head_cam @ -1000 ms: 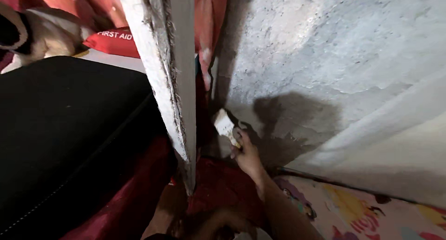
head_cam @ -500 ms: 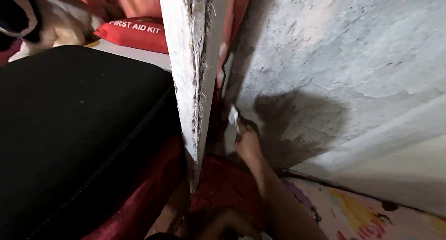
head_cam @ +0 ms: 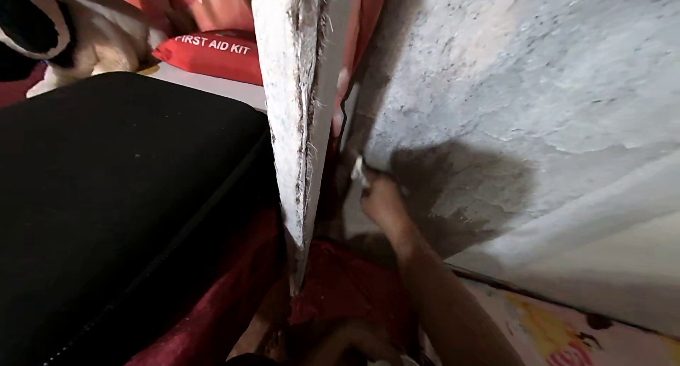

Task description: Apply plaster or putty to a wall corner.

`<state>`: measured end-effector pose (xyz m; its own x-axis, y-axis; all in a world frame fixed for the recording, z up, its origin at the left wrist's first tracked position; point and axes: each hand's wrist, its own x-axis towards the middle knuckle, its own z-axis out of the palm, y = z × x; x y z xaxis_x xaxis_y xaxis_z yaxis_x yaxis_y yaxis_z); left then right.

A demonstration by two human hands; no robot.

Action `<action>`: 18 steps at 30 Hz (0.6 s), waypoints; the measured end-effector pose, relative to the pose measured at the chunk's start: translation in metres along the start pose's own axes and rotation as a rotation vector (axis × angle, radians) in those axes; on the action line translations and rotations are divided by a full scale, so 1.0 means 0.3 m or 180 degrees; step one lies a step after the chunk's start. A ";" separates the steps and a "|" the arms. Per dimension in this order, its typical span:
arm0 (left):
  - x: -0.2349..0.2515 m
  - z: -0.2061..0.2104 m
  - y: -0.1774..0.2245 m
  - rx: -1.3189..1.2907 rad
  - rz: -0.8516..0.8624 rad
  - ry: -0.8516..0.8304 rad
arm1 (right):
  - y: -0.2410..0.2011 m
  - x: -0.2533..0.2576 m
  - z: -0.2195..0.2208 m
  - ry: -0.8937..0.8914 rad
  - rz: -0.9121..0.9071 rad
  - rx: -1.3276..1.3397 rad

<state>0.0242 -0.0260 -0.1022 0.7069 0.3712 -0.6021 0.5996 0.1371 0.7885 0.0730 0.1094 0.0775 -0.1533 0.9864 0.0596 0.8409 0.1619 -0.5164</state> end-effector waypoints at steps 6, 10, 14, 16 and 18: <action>-0.021 -0.013 0.032 0.0160 -0.0105 -0.0073 | -0.087 -0.012 -0.223 0.1650 -0.0986 -0.0059; -0.045 -0.013 0.042 0.0131 -0.0139 -0.0003 | 0.041 -0.010 0.059 0.0504 -0.0254 -0.0107; -0.048 -0.006 0.052 0.0061 -0.0249 -0.0033 | 0.124 0.010 0.213 -0.0841 0.0389 -0.0566; -0.051 -0.005 0.049 0.0043 -0.0204 0.0033 | 0.070 0.017 0.112 -0.0786 0.0331 -0.0515; -0.043 -0.002 0.039 0.0060 -0.0107 0.0024 | 0.012 0.022 -0.027 -0.0326 -0.0018 -0.0274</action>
<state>0.0218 -0.0286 -0.0852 0.6834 0.3737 -0.6272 0.6300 0.1324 0.7652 0.0792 0.1168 0.0830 -0.2066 0.9780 -0.0276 0.8807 0.1736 -0.4407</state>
